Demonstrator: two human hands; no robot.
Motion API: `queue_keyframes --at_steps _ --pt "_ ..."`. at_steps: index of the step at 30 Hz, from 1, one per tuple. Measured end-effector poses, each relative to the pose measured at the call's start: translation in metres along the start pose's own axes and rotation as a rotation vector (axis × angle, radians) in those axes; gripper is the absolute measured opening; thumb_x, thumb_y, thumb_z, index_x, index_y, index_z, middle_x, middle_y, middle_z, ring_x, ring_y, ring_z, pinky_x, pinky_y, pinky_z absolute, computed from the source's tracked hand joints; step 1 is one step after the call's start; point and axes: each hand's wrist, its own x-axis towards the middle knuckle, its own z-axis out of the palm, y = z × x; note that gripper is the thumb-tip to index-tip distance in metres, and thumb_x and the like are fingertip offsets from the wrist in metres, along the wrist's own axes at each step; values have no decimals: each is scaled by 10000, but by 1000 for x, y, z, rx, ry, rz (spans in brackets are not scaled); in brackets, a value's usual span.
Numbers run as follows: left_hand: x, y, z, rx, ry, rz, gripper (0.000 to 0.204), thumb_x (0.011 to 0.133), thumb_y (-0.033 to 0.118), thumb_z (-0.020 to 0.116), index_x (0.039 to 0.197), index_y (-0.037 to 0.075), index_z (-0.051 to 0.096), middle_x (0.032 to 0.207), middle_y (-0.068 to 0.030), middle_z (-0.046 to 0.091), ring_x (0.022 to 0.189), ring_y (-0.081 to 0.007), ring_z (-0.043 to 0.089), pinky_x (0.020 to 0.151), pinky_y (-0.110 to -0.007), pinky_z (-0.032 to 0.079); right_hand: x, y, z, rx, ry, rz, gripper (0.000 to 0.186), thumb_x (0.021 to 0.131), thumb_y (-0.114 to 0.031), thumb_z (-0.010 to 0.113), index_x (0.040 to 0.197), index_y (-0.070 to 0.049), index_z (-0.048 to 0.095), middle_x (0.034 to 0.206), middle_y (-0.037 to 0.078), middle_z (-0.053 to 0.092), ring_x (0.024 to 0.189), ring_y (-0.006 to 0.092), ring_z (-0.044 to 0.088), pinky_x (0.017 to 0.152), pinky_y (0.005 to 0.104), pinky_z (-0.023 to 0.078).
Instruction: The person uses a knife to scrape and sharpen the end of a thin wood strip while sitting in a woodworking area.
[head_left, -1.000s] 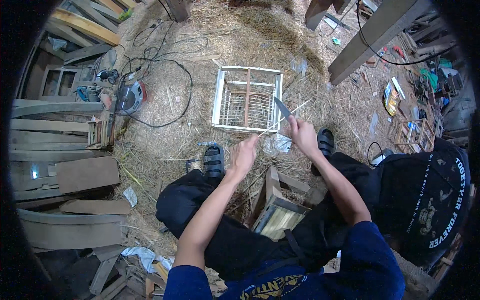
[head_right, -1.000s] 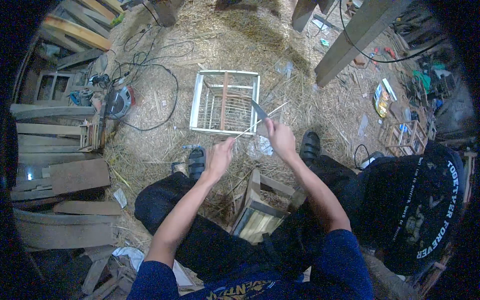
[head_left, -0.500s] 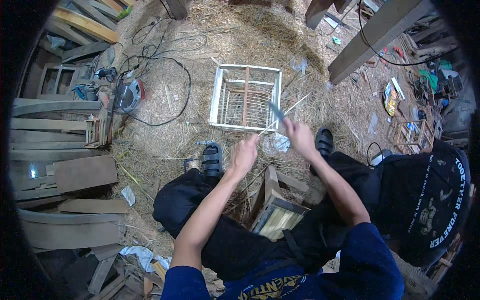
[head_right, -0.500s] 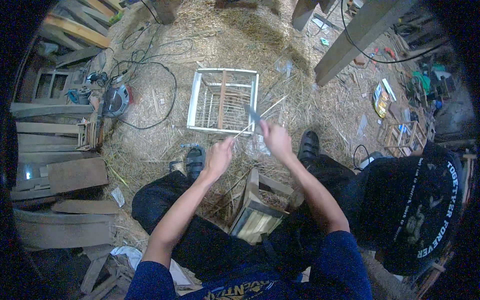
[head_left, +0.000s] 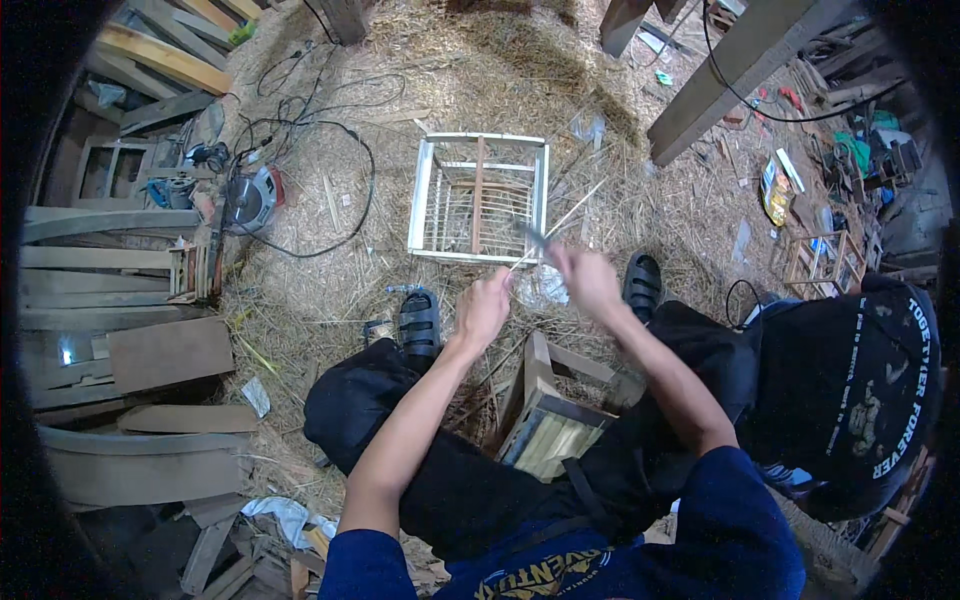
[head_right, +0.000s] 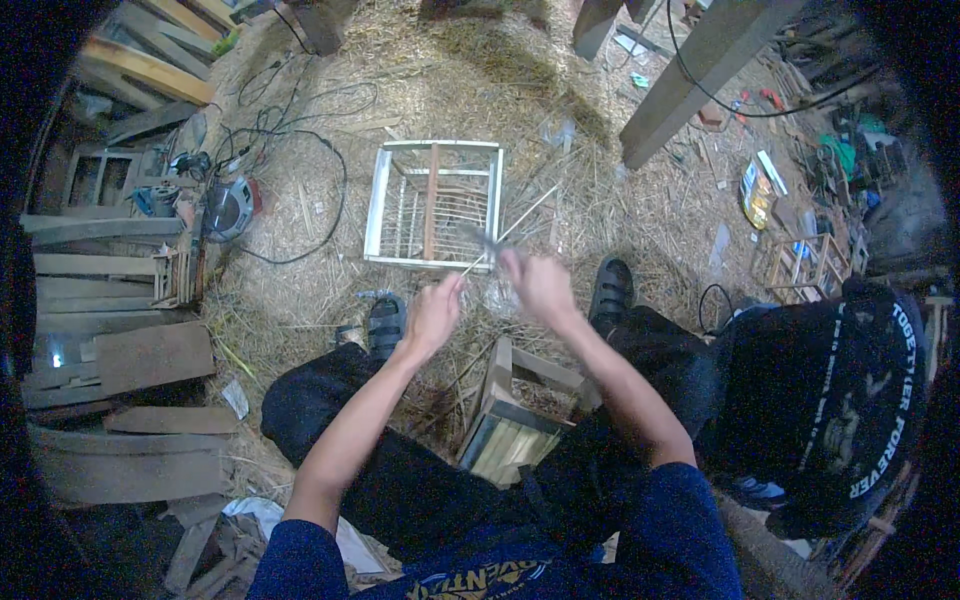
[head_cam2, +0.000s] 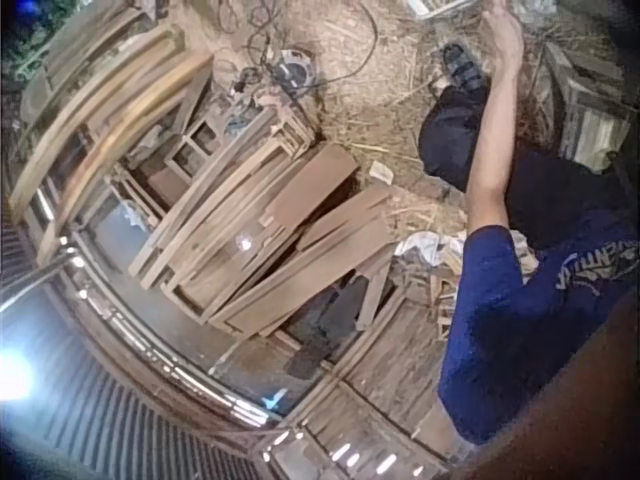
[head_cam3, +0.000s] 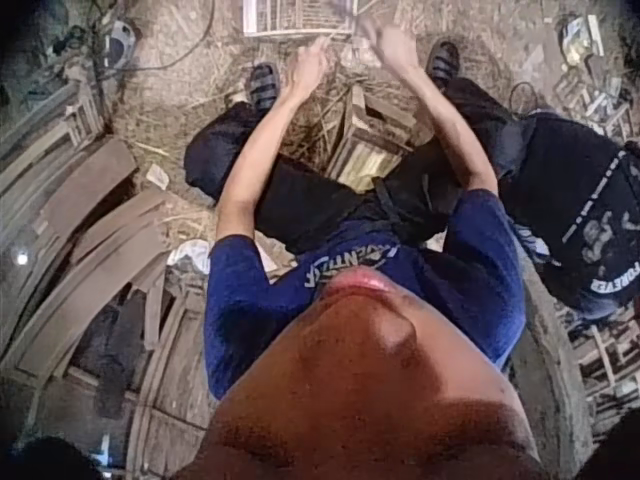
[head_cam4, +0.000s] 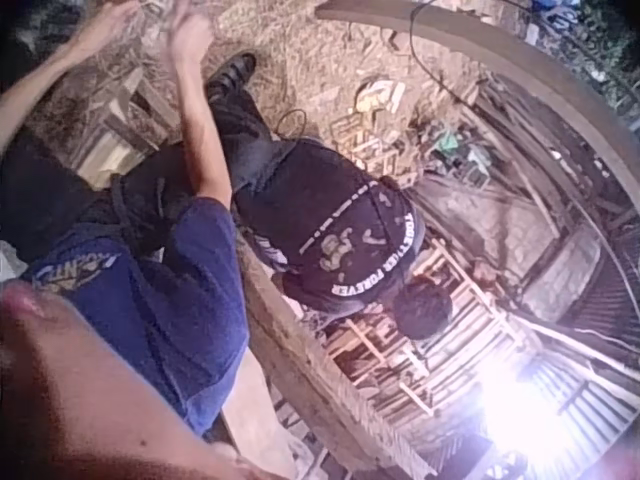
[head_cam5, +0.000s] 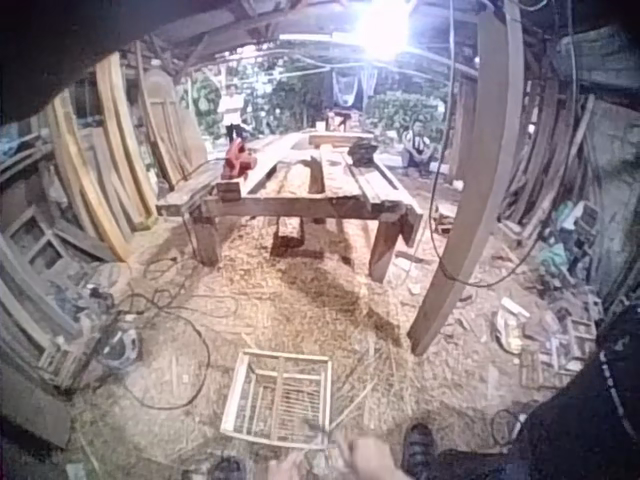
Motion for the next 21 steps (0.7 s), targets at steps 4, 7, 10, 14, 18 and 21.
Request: queue_keyframes --at_steps 4,7,10,14,18,21 --pt "3 15 -4 -3 -44 -5 133 995 143 511 1039 69 613 672 -207 664 599 -384 675 558 -498 542 3 21 -1 25 5 8 573 1032 -487 426 894 -9 712 674 253 648 675 416 675 666 524 523" --pt "4 7 1 -6 50 57 108 987 132 523 1028 72 604 675 -210 663 600 -398 669 565 -496 545 -5 18 22 -54 95 -168 595 1033 -500 413 861 -22 724 633 219 634 646 383 677 632 521 510" --pt "2 13 -3 -16 6 4 129 994 156 520 983 64 609 688 -219 662 635 -396 680 571 -496 538 24 26 -10 95 16 107 527 1021 -475 453 975 -43 751 655 222 647 680 407 689 656 512 528" --pt "5 18 1 -2 5 -7 184 1016 184 490 986 54 615 688 -228 658 645 -402 681 576 -506 538 -11 23 38 -37 83 -215 556 1040 -481 407 914 -54 741 610 189 632 550 334 654 528 476 498" --pt "5 22 -8 5 -51 -37 207 1024 198 478 997 52 622 722 -228 668 679 -405 687 588 -514 536 16 17 -4 91 10 1 545 1061 -434 379 913 -57 744 573 155 607 507 287 623 520 453 519" --pt "9 23 -6 41 -58 -51 210 1029 199 469 1015 53 620 732 -229 672 687 -409 688 589 -522 533 -3 14 11 -36 -61 -115 566 1062 -438 375 894 -34 735 571 161 605 510 281 627 528 444 509"
